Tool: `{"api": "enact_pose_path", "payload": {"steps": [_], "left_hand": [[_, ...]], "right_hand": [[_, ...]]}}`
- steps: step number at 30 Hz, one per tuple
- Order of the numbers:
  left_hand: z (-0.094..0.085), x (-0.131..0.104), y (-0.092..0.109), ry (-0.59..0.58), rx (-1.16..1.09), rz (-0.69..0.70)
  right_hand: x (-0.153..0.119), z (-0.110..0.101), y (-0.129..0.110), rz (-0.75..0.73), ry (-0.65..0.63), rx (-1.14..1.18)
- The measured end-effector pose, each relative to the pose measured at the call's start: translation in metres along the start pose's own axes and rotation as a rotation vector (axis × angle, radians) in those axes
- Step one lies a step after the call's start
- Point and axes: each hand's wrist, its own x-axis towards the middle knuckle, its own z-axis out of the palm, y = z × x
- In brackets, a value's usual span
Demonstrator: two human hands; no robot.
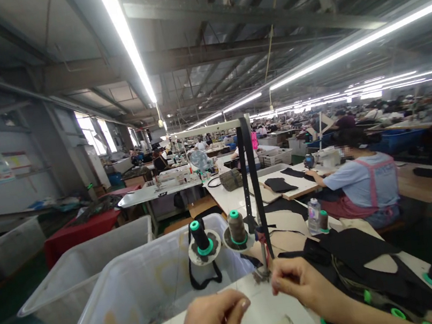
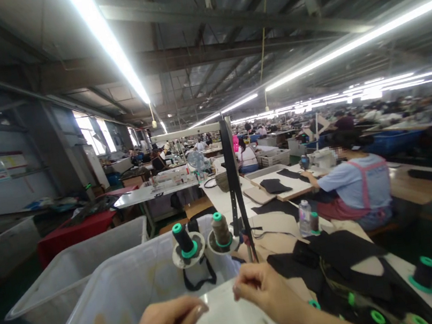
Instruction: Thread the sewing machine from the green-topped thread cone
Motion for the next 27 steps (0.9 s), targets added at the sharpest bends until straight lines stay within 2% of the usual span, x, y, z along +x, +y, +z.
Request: {"api": "enact_pose_path", "payload": {"steps": [3,6,9,15,17,21,24,27], "left_hand": [[-0.017,0.005,0.006,0.136,0.002,-0.026],[-0.03,0.007,0.004,0.251,0.059,-0.004],[-0.04,0.007,-0.001,0.291,0.166,0.023],[-0.051,0.01,0.001,0.322,0.32,0.015],[-0.051,0.015,0.003,0.322,0.333,0.009],[-0.043,0.029,0.01,0.356,0.332,0.006],[-0.031,0.044,0.019,0.37,0.297,0.04],[-0.008,0.064,0.026,0.282,0.139,0.032]], "right_hand": [[0.021,-0.009,0.012,-0.036,0.034,0.083],[0.039,-0.016,0.021,-0.103,0.08,0.028],[0.053,-0.022,0.027,-0.118,0.199,-0.011],[0.076,-0.033,0.052,-0.036,0.397,0.163],[0.077,-0.033,0.061,-0.041,0.427,0.181],[0.071,-0.035,0.066,-0.083,0.359,0.162],[0.064,-0.038,0.056,-0.155,0.313,0.081],[0.058,-0.037,0.042,-0.182,0.179,-0.034]]}}
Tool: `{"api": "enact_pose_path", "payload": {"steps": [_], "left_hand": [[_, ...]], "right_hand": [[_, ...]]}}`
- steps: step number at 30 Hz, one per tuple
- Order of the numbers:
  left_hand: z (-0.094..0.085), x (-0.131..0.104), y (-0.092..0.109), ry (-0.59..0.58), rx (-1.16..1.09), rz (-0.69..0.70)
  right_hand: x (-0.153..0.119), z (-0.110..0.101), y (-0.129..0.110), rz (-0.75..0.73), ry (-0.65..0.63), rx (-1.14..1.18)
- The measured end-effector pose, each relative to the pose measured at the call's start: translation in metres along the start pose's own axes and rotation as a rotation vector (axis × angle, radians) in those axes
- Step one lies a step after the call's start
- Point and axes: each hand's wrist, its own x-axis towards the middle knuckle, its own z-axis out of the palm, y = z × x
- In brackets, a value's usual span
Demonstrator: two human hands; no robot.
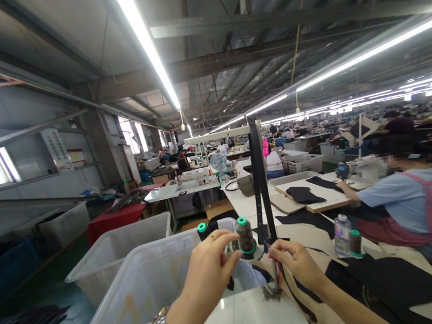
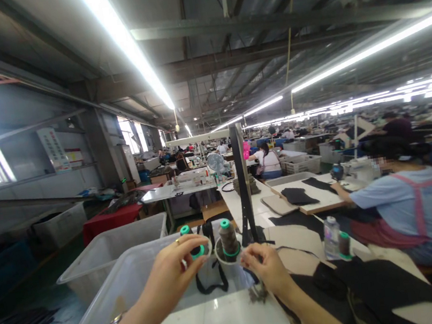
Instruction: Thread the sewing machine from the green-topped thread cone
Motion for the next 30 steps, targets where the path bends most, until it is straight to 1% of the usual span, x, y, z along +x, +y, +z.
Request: {"api": "enact_pose_path", "payload": {"steps": [3,5,6,8,10,12,14,15,17,18,19,20,21,23,24,28,30], "left_hand": [[0.035,0.012,0.001,-0.177,-0.255,-0.124],[0.055,0.016,-0.004,-0.295,-0.427,-0.212],[0.061,0.016,-0.007,-0.333,-0.487,-0.253],[0.067,0.015,-0.013,-0.349,-0.547,-0.318],[0.062,0.012,-0.018,-0.315,-0.542,-0.326],[0.051,0.009,-0.02,-0.245,-0.435,-0.251],[0.039,0.007,-0.022,-0.145,-0.214,-0.09],[0.033,0.006,-0.022,-0.086,-0.083,0.015],[0.026,0.003,-0.022,0.031,0.15,0.261],[0.024,0.001,-0.022,0.072,0.227,0.386],[0.023,-0.001,-0.021,0.097,0.279,0.505],[0.023,-0.003,-0.02,0.102,0.305,0.609],[0.024,-0.006,-0.019,0.089,0.307,0.687],[0.028,-0.011,-0.017,0.034,0.269,0.756],[0.03,-0.014,-0.016,0.01,0.242,0.76],[0.037,-0.02,-0.015,-0.02,0.149,0.742],[0.039,-0.021,-0.015,-0.014,0.128,0.743]], "right_hand": [[-0.002,0.004,-0.011,-0.018,-0.127,-0.06],[-0.004,0.007,-0.013,-0.015,-0.153,-0.073],[-0.005,0.007,-0.014,-0.011,-0.156,-0.072],[-0.007,0.006,-0.012,-0.011,-0.146,-0.074],[-0.008,0.003,-0.009,-0.006,-0.13,-0.08],[-0.01,-0.003,-0.005,0.018,-0.108,-0.081],[-0.01,-0.01,-0.002,0.05,-0.092,-0.079],[-0.011,-0.014,-0.001,0.057,-0.109,-0.087],[-0.011,-0.021,-0.001,0.053,-0.226,-0.121],[-0.011,-0.023,-0.001,0.044,-0.291,-0.14],[-0.011,-0.025,-0.002,0.036,-0.321,-0.153],[-0.011,-0.026,-0.004,0.042,-0.314,-0.144],[-0.011,-0.026,-0.007,0.057,-0.274,-0.108],[-0.012,-0.021,-0.013,0.079,-0.165,0.007],[-0.013,-0.017,-0.017,0.087,-0.148,0.071],[-0.02,0.006,-0.029,0.11,-0.239,0.268],[-0.023,0.017,-0.033,0.141,-0.21,0.327]]}}
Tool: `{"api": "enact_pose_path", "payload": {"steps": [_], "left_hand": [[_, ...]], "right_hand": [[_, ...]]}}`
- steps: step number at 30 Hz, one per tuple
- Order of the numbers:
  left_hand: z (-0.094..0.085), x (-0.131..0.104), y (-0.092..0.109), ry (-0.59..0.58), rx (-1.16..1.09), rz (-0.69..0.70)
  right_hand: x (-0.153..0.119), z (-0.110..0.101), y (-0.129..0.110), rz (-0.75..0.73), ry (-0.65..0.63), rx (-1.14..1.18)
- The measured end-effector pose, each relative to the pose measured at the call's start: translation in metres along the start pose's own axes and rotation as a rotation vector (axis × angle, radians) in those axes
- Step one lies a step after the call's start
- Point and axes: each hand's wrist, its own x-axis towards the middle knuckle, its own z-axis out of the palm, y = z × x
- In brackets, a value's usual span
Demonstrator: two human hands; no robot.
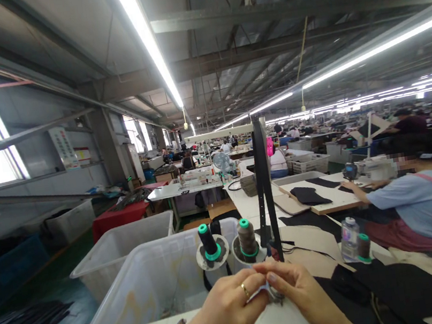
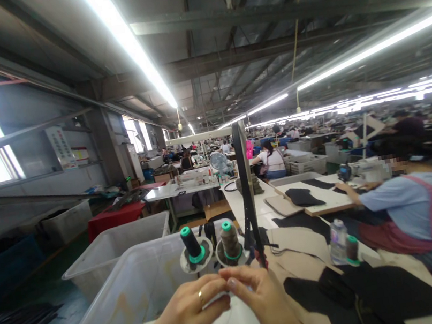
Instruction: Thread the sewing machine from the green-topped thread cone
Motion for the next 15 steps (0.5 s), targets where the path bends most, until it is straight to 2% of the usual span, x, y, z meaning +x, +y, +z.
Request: {"api": "enact_pose_path", "payload": {"steps": [3,6,11,15], "left_hand": [[0.001,0.0,0.0,0.008,-0.008,0.005],[0.002,-0.002,-0.001,0.006,-0.015,0.0],[0.006,-0.003,-0.004,0.003,-0.008,-0.017],[0.0,0.003,-0.007,0.046,0.065,0.064]], "right_hand": [[0.002,0.012,0.001,0.045,0.102,0.127],[0.006,0.018,0.0,0.087,0.13,0.262],[0.016,0.02,0.001,0.063,0.196,0.239],[0.032,0.011,0.003,0.054,0.269,0.242]]}}
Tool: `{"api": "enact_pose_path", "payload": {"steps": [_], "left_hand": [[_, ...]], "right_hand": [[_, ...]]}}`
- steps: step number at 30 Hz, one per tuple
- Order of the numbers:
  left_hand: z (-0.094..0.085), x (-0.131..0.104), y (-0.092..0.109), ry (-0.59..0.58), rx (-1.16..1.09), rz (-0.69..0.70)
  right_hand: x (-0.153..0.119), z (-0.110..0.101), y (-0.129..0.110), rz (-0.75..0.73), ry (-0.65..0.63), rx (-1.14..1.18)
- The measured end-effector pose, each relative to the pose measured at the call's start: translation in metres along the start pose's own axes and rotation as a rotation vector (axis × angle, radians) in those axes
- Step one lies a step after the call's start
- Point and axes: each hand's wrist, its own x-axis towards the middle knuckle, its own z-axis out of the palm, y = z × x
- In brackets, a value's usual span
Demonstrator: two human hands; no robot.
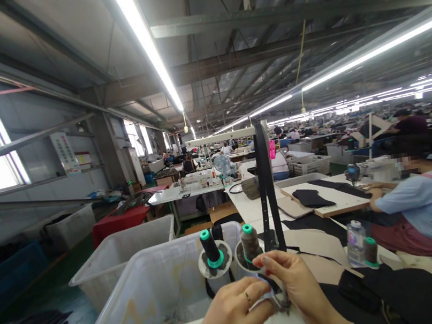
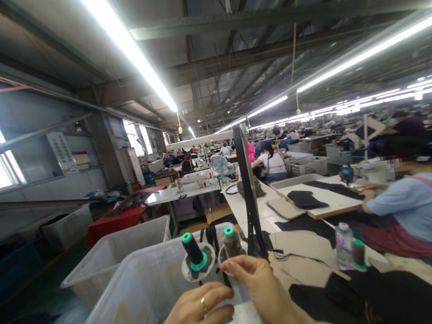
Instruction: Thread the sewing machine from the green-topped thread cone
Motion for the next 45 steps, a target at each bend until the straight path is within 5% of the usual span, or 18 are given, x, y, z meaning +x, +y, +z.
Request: {"api": "enact_pose_path", "payload": {"steps": [3,7,10,13,21,37,45], "left_hand": [[-0.015,0.009,-0.022,0.103,0.057,0.007],[-0.033,0.029,-0.093,0.203,0.245,-0.096],[-0.032,0.05,-0.151,0.028,0.482,-0.052],[-0.024,0.072,-0.182,-0.207,0.665,0.109],[-0.013,0.108,-0.188,-0.217,0.872,0.453],[-0.027,0.098,-0.197,-0.231,0.924,0.345],[-0.063,0.063,-0.185,-0.16,0.782,0.253]], "right_hand": [[0.021,-0.007,-0.005,-0.036,0.033,0.013],[0.049,-0.016,-0.01,-0.007,0.045,-0.033],[0.065,-0.017,-0.004,-0.004,0.057,-0.018],[0.073,-0.016,0.005,-0.025,0.054,-0.002],[0.07,-0.022,0.021,0.014,0.0,0.088],[0.069,-0.031,0.03,-0.007,-0.009,0.144],[0.065,-0.025,0.022,-0.015,0.07,0.156]]}}
